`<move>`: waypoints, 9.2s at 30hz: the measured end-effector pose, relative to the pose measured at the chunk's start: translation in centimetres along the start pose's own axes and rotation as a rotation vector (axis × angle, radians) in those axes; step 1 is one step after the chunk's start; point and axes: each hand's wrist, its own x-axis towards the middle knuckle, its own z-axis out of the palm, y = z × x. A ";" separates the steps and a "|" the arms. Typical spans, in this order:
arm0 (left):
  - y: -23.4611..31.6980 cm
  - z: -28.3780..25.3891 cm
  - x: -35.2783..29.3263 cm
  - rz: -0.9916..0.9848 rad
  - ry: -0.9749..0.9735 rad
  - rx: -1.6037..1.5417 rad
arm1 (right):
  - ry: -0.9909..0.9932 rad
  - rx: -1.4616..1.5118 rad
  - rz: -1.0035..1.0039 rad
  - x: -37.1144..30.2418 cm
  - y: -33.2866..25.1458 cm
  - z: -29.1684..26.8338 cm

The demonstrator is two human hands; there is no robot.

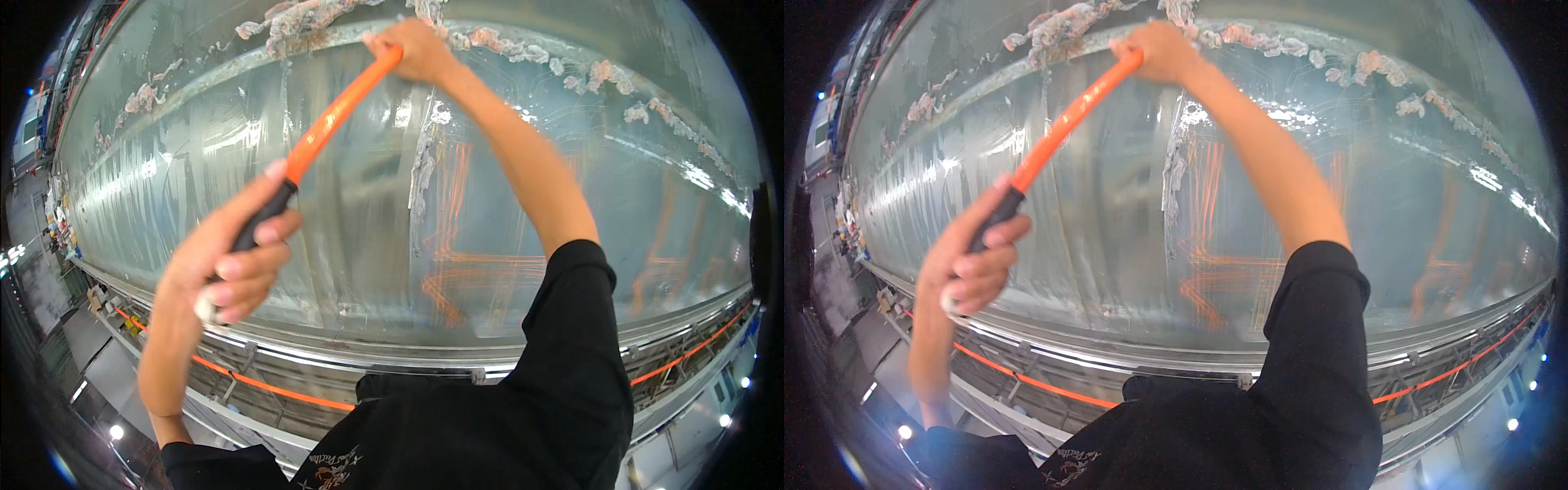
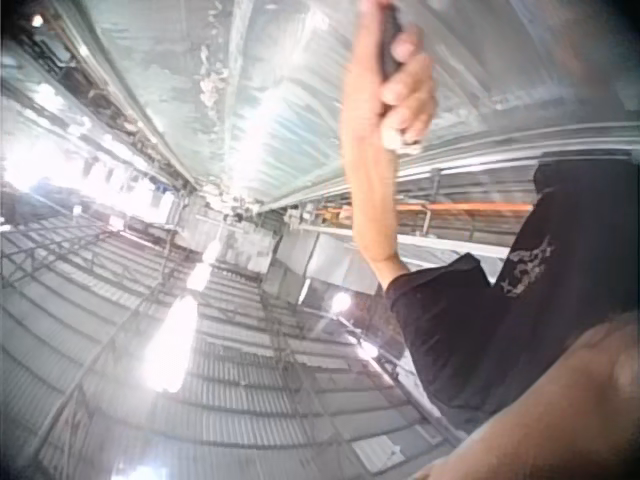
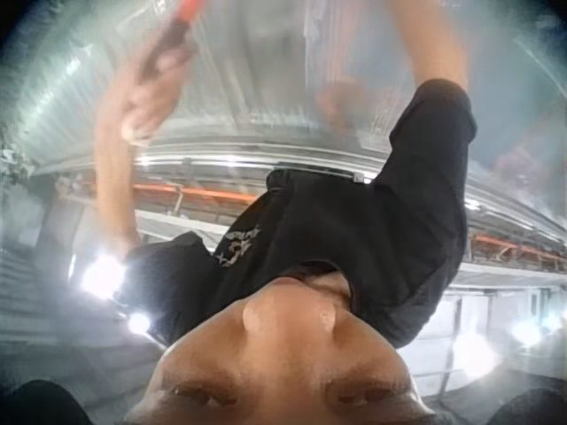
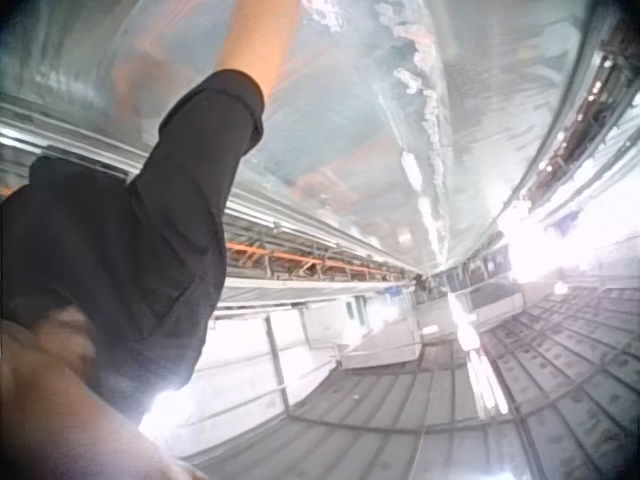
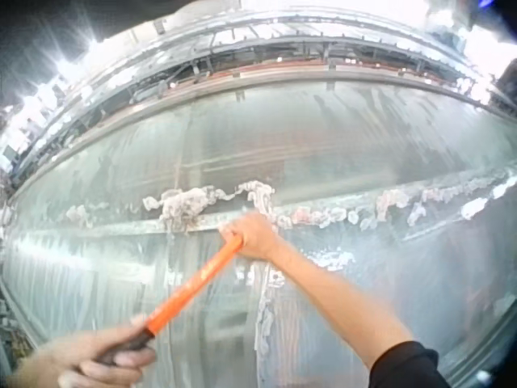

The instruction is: The person uses a long-handled squeegee to clean a large, curved glass surface. They repeatedly wipe the surface in vertical strokes, removing residue and water streaks from the glass.

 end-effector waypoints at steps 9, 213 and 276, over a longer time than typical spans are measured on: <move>-29.6 -13.2 -6.7 -0.163 0.080 0.028 | -0.406 0.268 0.072 -17.6 -27.9 5.3; -39.7 -8.3 -8.3 -0.305 0.264 0.396 | 0.197 0.051 0.250 -32.6 -40.0 1.6; -10.4 6.2 5.9 -0.062 -0.109 -0.086 | 0.580 -0.098 -0.033 -10.8 -1.8 -4.9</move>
